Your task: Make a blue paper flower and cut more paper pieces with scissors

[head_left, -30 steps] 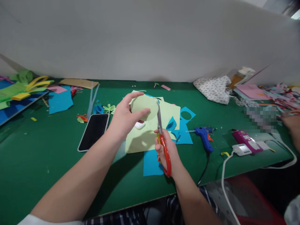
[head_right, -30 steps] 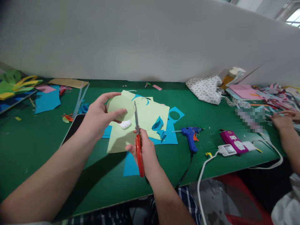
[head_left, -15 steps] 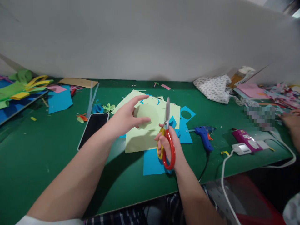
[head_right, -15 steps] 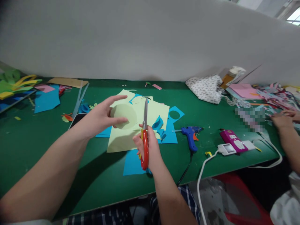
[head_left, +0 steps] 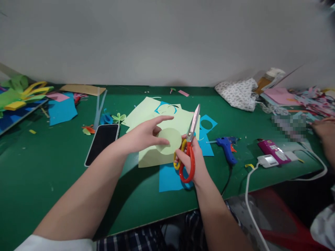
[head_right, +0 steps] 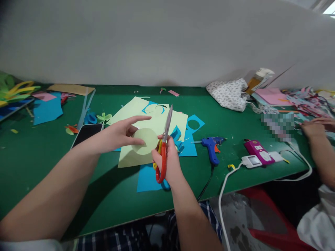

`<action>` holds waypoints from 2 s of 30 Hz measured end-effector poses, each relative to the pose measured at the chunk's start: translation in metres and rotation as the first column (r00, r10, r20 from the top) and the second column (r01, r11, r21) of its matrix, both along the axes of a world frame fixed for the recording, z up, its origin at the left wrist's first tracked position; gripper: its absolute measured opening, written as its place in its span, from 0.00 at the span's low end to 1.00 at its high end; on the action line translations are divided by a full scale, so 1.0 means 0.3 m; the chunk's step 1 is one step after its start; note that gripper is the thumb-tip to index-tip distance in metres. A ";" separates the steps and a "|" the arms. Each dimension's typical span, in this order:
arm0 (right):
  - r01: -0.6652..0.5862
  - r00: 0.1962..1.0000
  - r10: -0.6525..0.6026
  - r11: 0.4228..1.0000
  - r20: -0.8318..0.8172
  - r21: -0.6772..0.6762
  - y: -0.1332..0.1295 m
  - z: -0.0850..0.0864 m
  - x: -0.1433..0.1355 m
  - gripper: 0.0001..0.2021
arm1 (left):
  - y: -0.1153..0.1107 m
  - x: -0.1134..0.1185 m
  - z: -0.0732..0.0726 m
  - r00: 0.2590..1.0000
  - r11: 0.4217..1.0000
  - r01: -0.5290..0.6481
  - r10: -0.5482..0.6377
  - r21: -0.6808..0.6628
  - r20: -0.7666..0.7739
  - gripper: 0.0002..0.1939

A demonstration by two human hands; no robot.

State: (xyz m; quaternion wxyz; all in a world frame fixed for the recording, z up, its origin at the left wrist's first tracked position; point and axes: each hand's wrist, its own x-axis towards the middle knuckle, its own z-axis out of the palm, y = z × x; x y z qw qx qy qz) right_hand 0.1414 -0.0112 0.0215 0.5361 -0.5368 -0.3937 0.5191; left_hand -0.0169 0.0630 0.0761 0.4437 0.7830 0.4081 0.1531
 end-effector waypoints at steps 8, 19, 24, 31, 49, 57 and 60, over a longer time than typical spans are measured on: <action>0.091 0.994 -0.087 0.994 -0.067 0.061 0.003 0.005 0.006 0.16 | 0.004 0.009 -0.012 0.997 0.999 0.000 0.003 -0.042 0.081 0.38; 0.187 0.980 -0.177 0.976 -0.089 0.115 0.014 -0.011 0.032 0.17 | -0.021 0.093 -0.066 0.950 0.978 -0.148 0.183 -0.149 0.252 0.31; 0.074 0.996 -0.066 0.983 -0.054 0.166 0.012 -0.014 0.032 0.22 | -0.039 0.098 -0.034 0.822 0.932 -0.319 0.362 -0.171 0.440 0.30; -0.141 0.981 0.114 0.974 0.158 0.174 -0.011 -0.057 -0.016 0.32 | -0.050 0.074 0.003 0.658 0.830 -0.553 0.492 -0.078 0.569 0.29; -0.185 0.946 0.128 0.968 0.297 0.171 -0.029 -0.046 -0.004 0.29 | -0.073 0.095 0.002 0.718 0.865 -0.497 0.458 -0.074 0.524 0.30; -0.186 0.941 0.134 0.972 0.312 0.143 -0.032 -0.040 -0.008 0.29 | -0.072 0.096 0.002 0.705 0.859 -0.505 0.470 -0.089 0.531 0.29; -0.187 0.941 0.137 0.972 0.309 0.140 -0.033 -0.034 -0.007 0.28 | -0.073 0.095 0.005 0.709 0.860 -0.500 0.472 -0.099 0.524 0.29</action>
